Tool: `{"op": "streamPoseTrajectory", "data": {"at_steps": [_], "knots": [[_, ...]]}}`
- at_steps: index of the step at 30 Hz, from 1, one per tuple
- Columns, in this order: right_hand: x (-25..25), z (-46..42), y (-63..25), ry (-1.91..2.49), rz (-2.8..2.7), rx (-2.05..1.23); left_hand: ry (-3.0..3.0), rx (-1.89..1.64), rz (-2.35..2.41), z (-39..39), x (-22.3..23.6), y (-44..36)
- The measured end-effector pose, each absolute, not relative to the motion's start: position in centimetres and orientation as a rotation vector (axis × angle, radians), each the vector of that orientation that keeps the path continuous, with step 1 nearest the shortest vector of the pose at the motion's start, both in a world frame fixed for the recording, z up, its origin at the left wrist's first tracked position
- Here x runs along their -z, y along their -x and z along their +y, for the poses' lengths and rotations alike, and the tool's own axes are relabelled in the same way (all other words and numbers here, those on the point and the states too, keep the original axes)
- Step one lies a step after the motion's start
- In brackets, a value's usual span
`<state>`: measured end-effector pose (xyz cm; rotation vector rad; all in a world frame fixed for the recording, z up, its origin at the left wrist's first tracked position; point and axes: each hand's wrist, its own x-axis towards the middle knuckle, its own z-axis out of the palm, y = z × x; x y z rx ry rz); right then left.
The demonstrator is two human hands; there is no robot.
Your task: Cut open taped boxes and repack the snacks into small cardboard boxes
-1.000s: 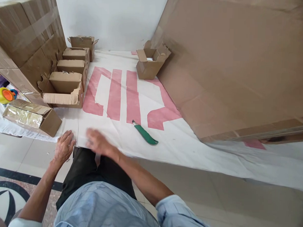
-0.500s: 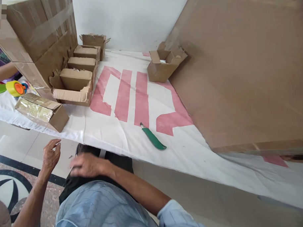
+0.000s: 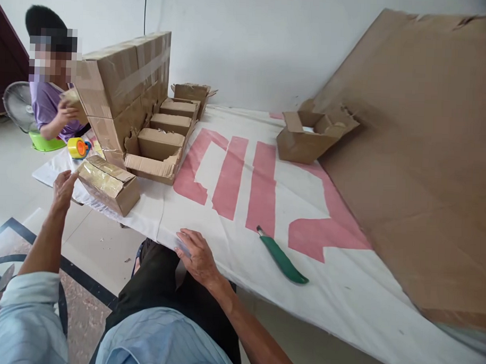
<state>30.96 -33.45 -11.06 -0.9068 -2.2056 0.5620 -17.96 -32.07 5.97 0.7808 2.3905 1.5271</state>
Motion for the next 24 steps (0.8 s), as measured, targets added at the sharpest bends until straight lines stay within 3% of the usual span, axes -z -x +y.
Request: {"op": "streamPoseTrajectory", "data": {"at_steps": [7,14,19,24], "knots": [[12.6,-34.3,-30.0,0.931,-2.281,-0.504,-0.961,-1.392,2.26,-30.0,-7.1,16.7],[13.3,-33.8,-30.8,0.952,-1.96,-0.715,-1.277,-1.329,2.092,-34.1,-4.0,6.7],[10.9,-32.9,-33.1,1.0,-1.735,-0.876,-1.389,-1.259,1.791,-36.1,-1.8,-1.9],[8.8,-32.5,-35.9,1.08,-1.626,-0.934,-1.511,-1.22,1.649,-35.9,-1.4,-5.1]]}}
